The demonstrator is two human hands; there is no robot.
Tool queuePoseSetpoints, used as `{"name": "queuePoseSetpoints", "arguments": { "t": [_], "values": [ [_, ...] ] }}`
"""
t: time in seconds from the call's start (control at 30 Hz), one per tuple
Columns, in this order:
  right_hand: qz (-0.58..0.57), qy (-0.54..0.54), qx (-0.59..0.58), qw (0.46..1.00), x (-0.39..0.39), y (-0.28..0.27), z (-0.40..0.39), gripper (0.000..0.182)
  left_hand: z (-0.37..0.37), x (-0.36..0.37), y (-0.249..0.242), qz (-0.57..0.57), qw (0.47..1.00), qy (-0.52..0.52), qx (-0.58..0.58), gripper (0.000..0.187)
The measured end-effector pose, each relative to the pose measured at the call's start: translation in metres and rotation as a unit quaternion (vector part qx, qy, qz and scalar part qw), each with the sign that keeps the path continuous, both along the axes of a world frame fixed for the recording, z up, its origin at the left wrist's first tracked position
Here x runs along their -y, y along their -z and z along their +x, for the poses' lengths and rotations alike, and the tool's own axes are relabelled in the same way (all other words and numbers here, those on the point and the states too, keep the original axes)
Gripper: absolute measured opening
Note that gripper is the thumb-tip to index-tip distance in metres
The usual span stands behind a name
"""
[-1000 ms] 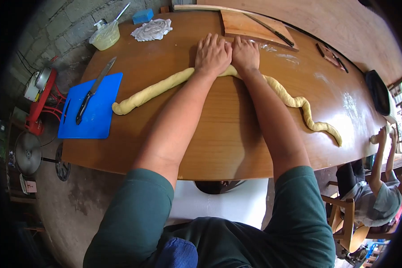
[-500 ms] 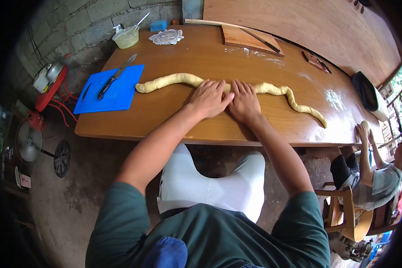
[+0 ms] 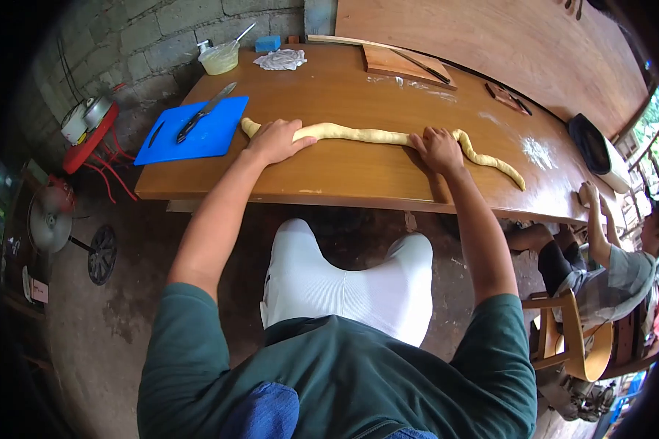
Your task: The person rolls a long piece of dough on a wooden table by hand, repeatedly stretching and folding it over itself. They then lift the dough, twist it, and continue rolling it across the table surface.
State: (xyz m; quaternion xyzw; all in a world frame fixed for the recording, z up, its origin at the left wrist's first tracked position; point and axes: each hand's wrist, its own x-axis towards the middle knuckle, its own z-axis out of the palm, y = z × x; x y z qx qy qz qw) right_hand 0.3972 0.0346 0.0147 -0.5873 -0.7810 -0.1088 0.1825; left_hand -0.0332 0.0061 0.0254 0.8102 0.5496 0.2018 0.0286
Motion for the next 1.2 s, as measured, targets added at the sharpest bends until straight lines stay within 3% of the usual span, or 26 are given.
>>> {"name": "queuePoseSetpoints", "arguments": {
  "t": [0.07,0.13,0.2,0.27,0.33,0.4,0.47,0.5,0.53,0.6,0.63,0.7,0.73,0.8,0.9,1.07,1.13,1.17,1.2],
  "values": [
    [-0.133,0.019,0.039,0.990,0.019,-0.020,0.001,0.065,-0.010,0.027,-0.022,-0.094,0.995,-0.017,-0.043,0.061],
    [-0.092,0.000,0.041,0.995,0.022,-0.013,0.019,0.069,-0.032,0.035,-0.024,-0.082,0.996,-0.015,-0.040,0.058],
    [-0.119,0.017,0.041,0.992,0.031,-0.030,0.031,0.073,-0.056,0.034,-0.017,0.013,0.999,-0.004,-0.043,0.053],
    [-0.132,0.047,0.037,0.989,0.022,-0.029,0.039,0.076,-0.062,0.034,-0.018,-0.038,0.998,-0.022,-0.053,0.045],
    [-0.086,0.087,0.014,0.992,0.017,-0.031,0.034,0.072,-0.056,0.031,-0.013,0.045,0.998,0.031,0.008,0.042],
    [-0.108,0.109,0.002,0.988,0.010,-0.029,0.011,0.063,-0.037,0.032,-0.004,0.085,0.996,0.022,-0.028,0.044],
    [0.084,0.016,0.047,0.995,0.015,-0.019,-0.029,0.052,-0.010,0.033,0.006,0.106,0.994,0.022,0.033,0.051],
    [0.020,-0.063,-0.007,0.998,0.024,-0.016,-0.057,0.053,0.005,0.038,0.002,-0.020,0.997,0.009,-0.074,0.070],
    [-0.048,-0.140,-0.063,0.987,0.037,-0.017,-0.087,0.054,0.012,0.035,0.008,-0.030,0.997,0.008,-0.073,0.070],
    [-0.133,-0.188,-0.098,0.968,0.061,-0.016,-0.139,0.067,0.016,0.020,0.018,-0.053,0.992,-0.057,-0.099,0.084],
    [-0.142,-0.190,-0.100,0.966,0.047,-0.002,-0.144,0.067,0.012,0.006,0.010,-0.123,0.986,-0.055,-0.101,0.088],
    [-0.057,-0.116,-0.028,0.991,-0.003,0.028,-0.158,0.084,0.001,-0.025,0.014,-0.135,0.985,-0.067,-0.078,0.083],
    [-0.065,-0.120,-0.028,0.990,-0.022,0.027,-0.161,0.084,-0.001,-0.038,0.014,-0.140,0.984,-0.081,-0.072,0.081],
    [-0.162,-0.020,-0.039,0.986,-0.061,0.019,-0.161,0.094,-0.001,-0.068,0.013,-0.140,0.981,-0.110,-0.071,0.080],
    [-0.165,0.021,-0.050,0.985,-0.109,0.020,-0.167,0.098,-0.009,-0.120,0.025,-0.123,0.980,-0.151,-0.045,0.079],
    [-0.160,0.033,-0.087,0.983,-0.183,0.016,-0.162,0.095,-0.030,-0.220,0.048,0.001,0.983,-0.176,0.047,0.076],
    [-0.096,0.018,-0.107,0.989,-0.211,0.019,-0.160,0.087,-0.028,-0.241,0.050,0.004,0.982,-0.186,0.037,0.074],
    [-0.009,0.006,-0.107,0.994,-0.222,0.023,-0.161,0.070,-0.027,-0.250,0.050,0.020,0.985,-0.170,0.025,0.072],
    [-0.008,0.005,-0.107,0.994,-0.231,0.022,-0.162,0.070,-0.027,-0.260,0.050,0.037,0.987,-0.155,0.014,0.071]
  ]
}}
